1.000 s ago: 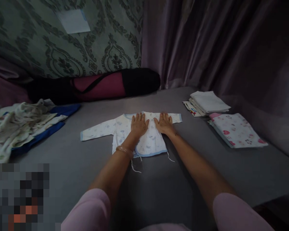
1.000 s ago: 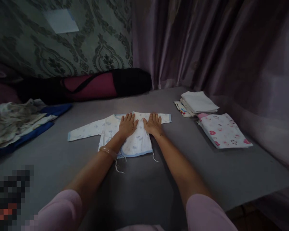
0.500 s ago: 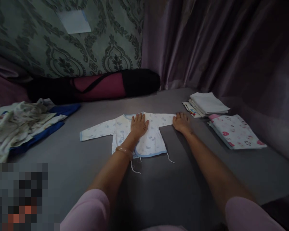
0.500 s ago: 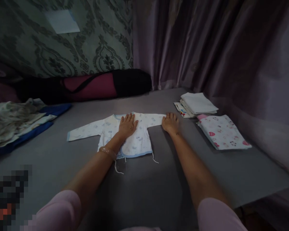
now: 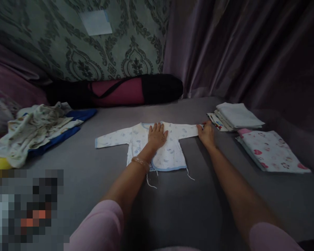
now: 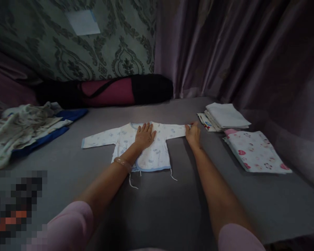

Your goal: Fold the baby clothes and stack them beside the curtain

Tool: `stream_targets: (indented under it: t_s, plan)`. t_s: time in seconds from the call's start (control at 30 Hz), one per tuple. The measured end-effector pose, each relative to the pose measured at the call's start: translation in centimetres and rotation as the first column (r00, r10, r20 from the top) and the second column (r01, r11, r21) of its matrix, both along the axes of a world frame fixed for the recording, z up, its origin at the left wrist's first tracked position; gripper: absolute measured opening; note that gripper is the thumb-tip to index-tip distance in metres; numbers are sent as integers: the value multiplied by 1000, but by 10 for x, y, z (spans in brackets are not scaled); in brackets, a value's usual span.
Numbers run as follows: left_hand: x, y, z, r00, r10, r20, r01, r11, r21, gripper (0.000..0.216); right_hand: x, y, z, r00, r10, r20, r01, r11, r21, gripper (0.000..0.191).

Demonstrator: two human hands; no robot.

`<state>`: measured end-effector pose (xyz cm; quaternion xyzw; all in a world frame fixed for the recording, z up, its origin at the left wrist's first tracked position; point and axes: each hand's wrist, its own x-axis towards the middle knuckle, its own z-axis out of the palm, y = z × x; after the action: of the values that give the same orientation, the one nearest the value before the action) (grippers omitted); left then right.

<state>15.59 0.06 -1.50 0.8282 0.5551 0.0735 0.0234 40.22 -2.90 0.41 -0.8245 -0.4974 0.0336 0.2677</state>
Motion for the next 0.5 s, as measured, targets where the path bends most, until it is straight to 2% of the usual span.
stream_targets:
  t_s: [0.1,0.27,0.5]
  plan:
    - [0,0,1,1000,6,0,-6,1000,-8,64,3,-2,-2,999,13,33,-13,1000,2,35]
    - [-1,-1,1,1000,2,13,-2,1000,-2,63,3,-7,-5,975,-2,224,23,995,-92,36]
    - [2,0,-2,1000,22,-3,-22,998,52,61,-10,-3,14,914,57,402,24,981,-193,36]
